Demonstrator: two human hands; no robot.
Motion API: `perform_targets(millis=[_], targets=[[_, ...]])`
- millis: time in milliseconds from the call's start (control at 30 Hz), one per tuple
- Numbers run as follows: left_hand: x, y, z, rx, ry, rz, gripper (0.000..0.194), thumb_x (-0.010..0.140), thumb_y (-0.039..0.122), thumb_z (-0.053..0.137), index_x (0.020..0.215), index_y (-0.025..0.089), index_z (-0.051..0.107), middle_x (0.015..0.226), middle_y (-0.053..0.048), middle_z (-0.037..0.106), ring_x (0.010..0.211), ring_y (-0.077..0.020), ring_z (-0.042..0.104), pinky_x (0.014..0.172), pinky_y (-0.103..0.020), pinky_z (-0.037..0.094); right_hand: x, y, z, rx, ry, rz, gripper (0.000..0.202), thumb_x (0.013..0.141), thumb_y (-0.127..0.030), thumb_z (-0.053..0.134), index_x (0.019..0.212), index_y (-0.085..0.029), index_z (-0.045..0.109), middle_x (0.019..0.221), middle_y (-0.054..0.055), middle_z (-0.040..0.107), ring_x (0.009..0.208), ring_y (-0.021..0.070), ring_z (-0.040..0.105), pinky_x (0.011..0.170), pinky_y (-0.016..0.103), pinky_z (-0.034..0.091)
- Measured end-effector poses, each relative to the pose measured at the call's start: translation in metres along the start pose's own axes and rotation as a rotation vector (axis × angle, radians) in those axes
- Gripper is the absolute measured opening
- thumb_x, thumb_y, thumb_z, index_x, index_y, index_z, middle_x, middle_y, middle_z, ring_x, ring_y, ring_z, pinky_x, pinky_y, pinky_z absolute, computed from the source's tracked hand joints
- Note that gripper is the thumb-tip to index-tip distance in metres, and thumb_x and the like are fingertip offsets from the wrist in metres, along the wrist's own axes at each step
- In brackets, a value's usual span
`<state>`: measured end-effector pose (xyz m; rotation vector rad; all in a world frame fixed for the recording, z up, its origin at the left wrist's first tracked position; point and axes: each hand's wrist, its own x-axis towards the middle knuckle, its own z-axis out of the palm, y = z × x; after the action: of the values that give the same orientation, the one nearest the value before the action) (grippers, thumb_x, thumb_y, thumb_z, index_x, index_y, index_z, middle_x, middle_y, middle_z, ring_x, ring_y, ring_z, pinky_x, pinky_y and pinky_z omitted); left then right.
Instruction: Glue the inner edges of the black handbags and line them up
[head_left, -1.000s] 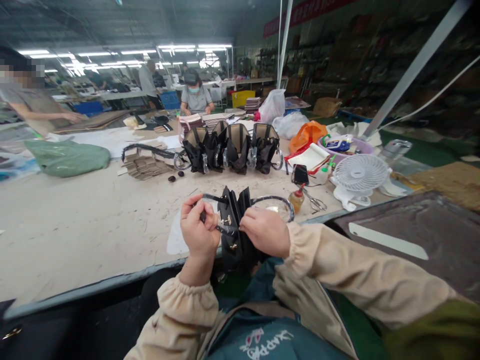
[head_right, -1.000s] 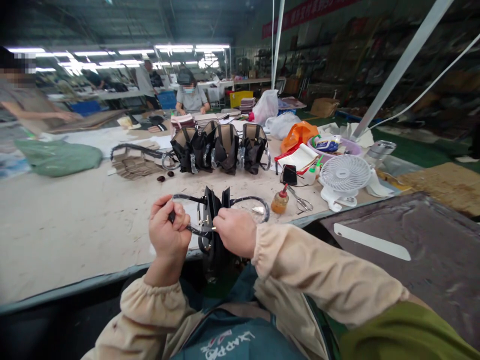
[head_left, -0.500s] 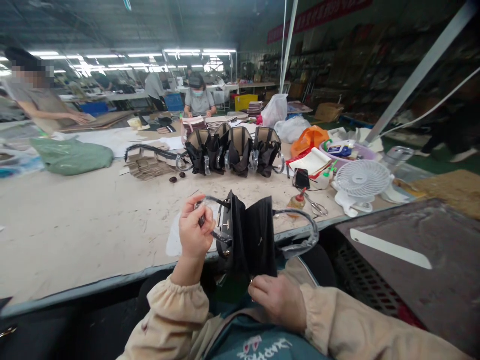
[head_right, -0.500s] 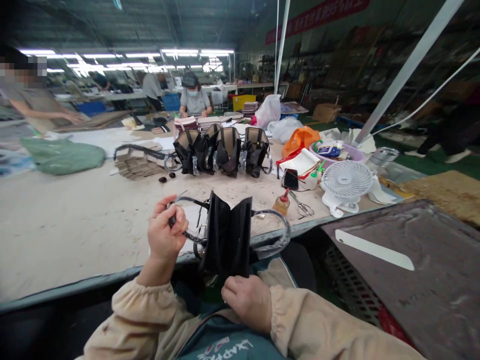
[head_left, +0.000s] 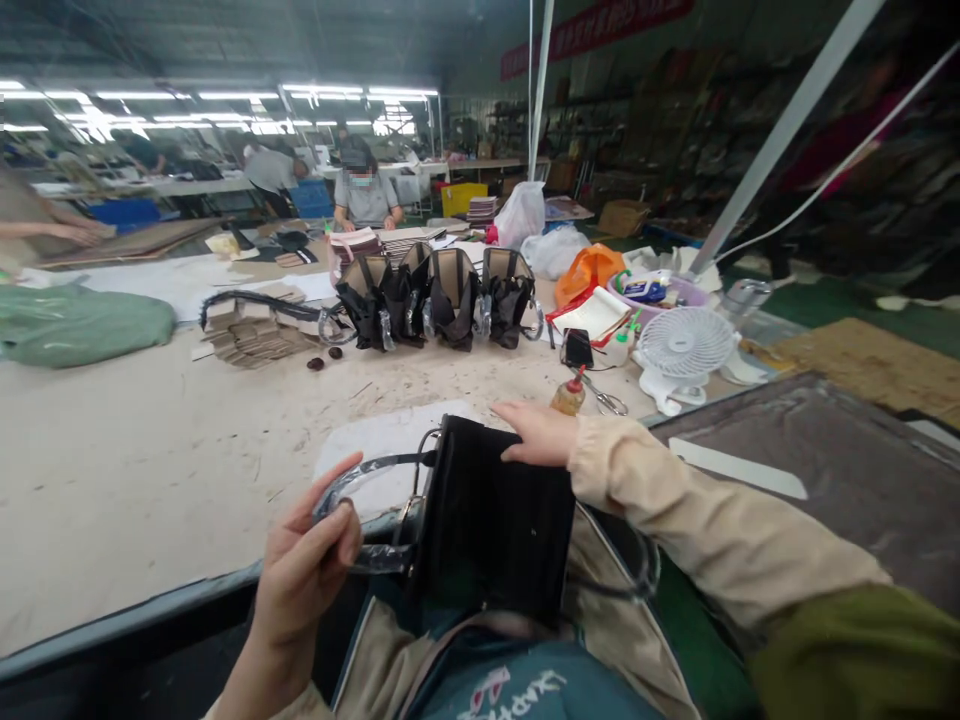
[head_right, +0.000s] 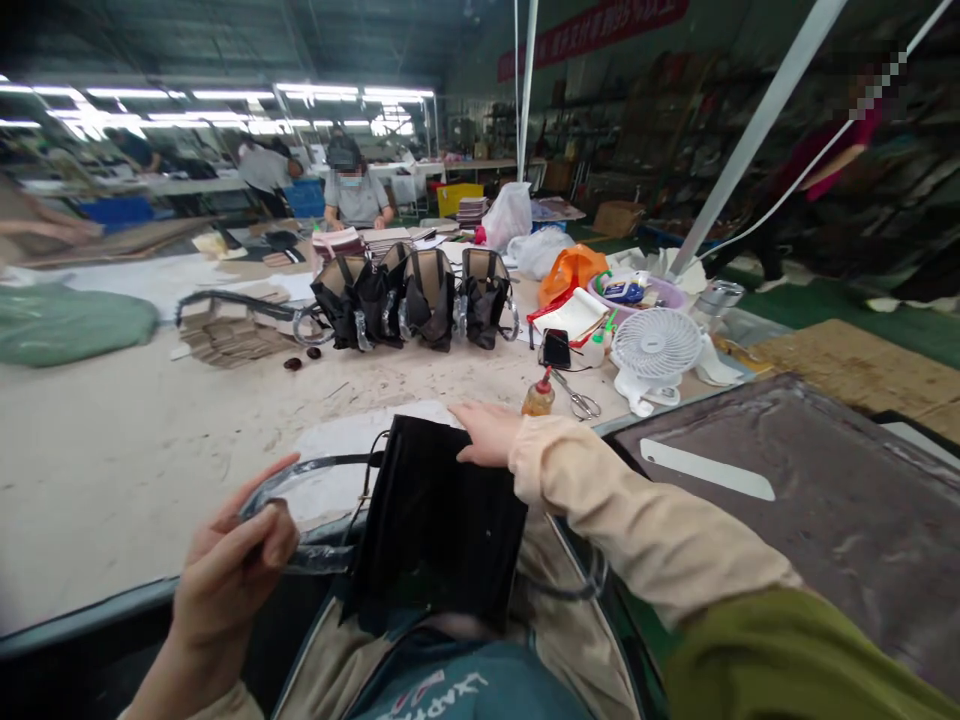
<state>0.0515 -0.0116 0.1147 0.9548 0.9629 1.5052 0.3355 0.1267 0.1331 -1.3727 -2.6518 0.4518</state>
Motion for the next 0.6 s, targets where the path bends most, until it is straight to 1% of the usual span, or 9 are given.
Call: perform_targets(millis=[67, 133, 200, 267, 333, 433, 500, 567, 600], targets=[[-0.004, 0.000, -0.009, 0.001, 0.050, 0.021, 0.050, 0.078, 0.024, 0.063, 0.127, 0.015, 0.058, 0.045, 0.001, 0.046, 0.037, -0.0059, 0.029, 0.037, -0.018, 0.022, 0.025, 0.010, 0.030, 0.070, -0.062, -0.003, 0.082, 0.067, -0.029, 0.080, 0.137, -0.010, 0.042, 0.139, 0.019, 0.044, 0.127, 0.0308, 0.043, 0.105, 0.042, 0.037], [-0.006, 0.001, -0.014, 0.010, 0.091, 0.039, 0.044, 0.077, 0.023, 0.064, 0.121, 0.015, 0.062, 0.046, 0.001, 0.046, 0.038, -0.0053, 0.030, 0.039, -0.017, 0.024, 0.037, 0.011, 0.059, 0.166, -0.063, -0.018, 0.077, 0.065, -0.028, 0.081, 0.131, -0.010, 0.048, 0.130, 0.018, 0.053, 0.121, 0.0288, 0.049, 0.101, 0.039, 0.040], [-0.007, 0.003, -0.014, 0.008, 0.141, 0.055, 0.040, 0.078, 0.022, 0.064, 0.117, 0.015, 0.064, 0.048, 0.002, 0.046, 0.039, -0.0043, 0.031, 0.039, -0.015, 0.023, 0.037, 0.006, 0.084, 0.212, -0.017, 0.009, 0.073, 0.067, -0.022, 0.077, 0.132, -0.008, 0.045, 0.124, 0.020, 0.057, 0.116, 0.0290, 0.053, 0.098, 0.040, 0.042], [-0.005, 0.003, -0.012, 0.001, 0.183, 0.089, 0.038, 0.078, 0.021, 0.064, 0.115, 0.015, 0.064, 0.048, 0.003, 0.046, 0.037, -0.0031, 0.029, 0.038, -0.014, 0.020, 0.029, 0.003, 0.101, 0.246, 0.052, 0.049, 0.062, 0.075, -0.015, 0.066, 0.132, -0.005, 0.043, 0.126, 0.023, 0.054, 0.118, 0.0292, 0.052, 0.101, 0.044, 0.040], [0.000, 0.003, -0.009, 0.002, 0.198, 0.133, 0.035, 0.078, 0.021, 0.063, 0.113, 0.014, 0.065, 0.048, 0.003, 0.046, 0.036, -0.0027, 0.027, 0.037, -0.014, 0.018, 0.021, 0.002, 0.110, 0.297, 0.111, 0.062, 0.043, 0.082, -0.011, 0.054, 0.125, -0.006, 0.051, 0.131, 0.022, 0.051, 0.123, 0.0277, 0.048, 0.106, 0.045, 0.035], [0.014, 0.006, 0.003, -0.012, 0.160, 0.210, 0.034, 0.075, 0.020, 0.066, 0.108, 0.013, 0.068, 0.044, 0.004, 0.043, 0.035, -0.0033, 0.027, 0.036, -0.015, 0.019, 0.011, 0.004, 0.109, 0.388, 0.143, 0.034, 0.027, 0.089, -0.018, 0.044, 0.108, -0.011, 0.062, 0.124, 0.013, 0.059, 0.118, 0.0232, 0.052, 0.105, 0.039, 0.037], [0.030, 0.015, 0.014, -0.023, 0.117, 0.283, 0.033, 0.072, 0.019, 0.070, 0.104, 0.012, 0.070, 0.042, 0.005, 0.038, 0.034, -0.0039, 0.027, 0.035, -0.016, 0.019, 0.007, 0.001, 0.097, 0.526, 0.175, 0.052, 0.034, 0.095, -0.031, 0.036, 0.107, -0.013, 0.061, 0.111, 0.010, 0.065, 0.106, 0.0217, 0.060, 0.095, 0.036, 0.046], [0.049, 0.028, 0.025, 0.009, 0.073, 0.370, 0.031, 0.069, 0.017, 0.072, 0.100, 0.010, 0.072, 0.041, 0.004, 0.039, 0.035, -0.0052, 0.031, 0.035, -0.017, 0.021, -0.001, -0.006, 0.077, 0.842, 0.243, 0.125, 0.042, 0.096, -0.042, 0.032, 0.112, -0.014, 0.058, 0.103, 0.008, 0.068, 0.095, 0.0224, 0.064, 0.086, 0.037, 0.052], [0.060, 0.035, 0.029, 0.038, 0.053, 0.407, 0.031, 0.068, 0.016, 0.072, 0.099, 0.009, 0.073, 0.042, 0.003, 0.043, 0.036, -0.0061, 0.033, 0.036, -0.018, 0.022, -0.006, -0.011, 0.065, 1.050, 0.280, 0.170, 0.043, 0.094, -0.047, 0.036, 0.114, -0.016, 0.058, 0.101, 0.008, 0.068, 0.093, 0.0231, 0.065, 0.084, 0.038, 0.053]])
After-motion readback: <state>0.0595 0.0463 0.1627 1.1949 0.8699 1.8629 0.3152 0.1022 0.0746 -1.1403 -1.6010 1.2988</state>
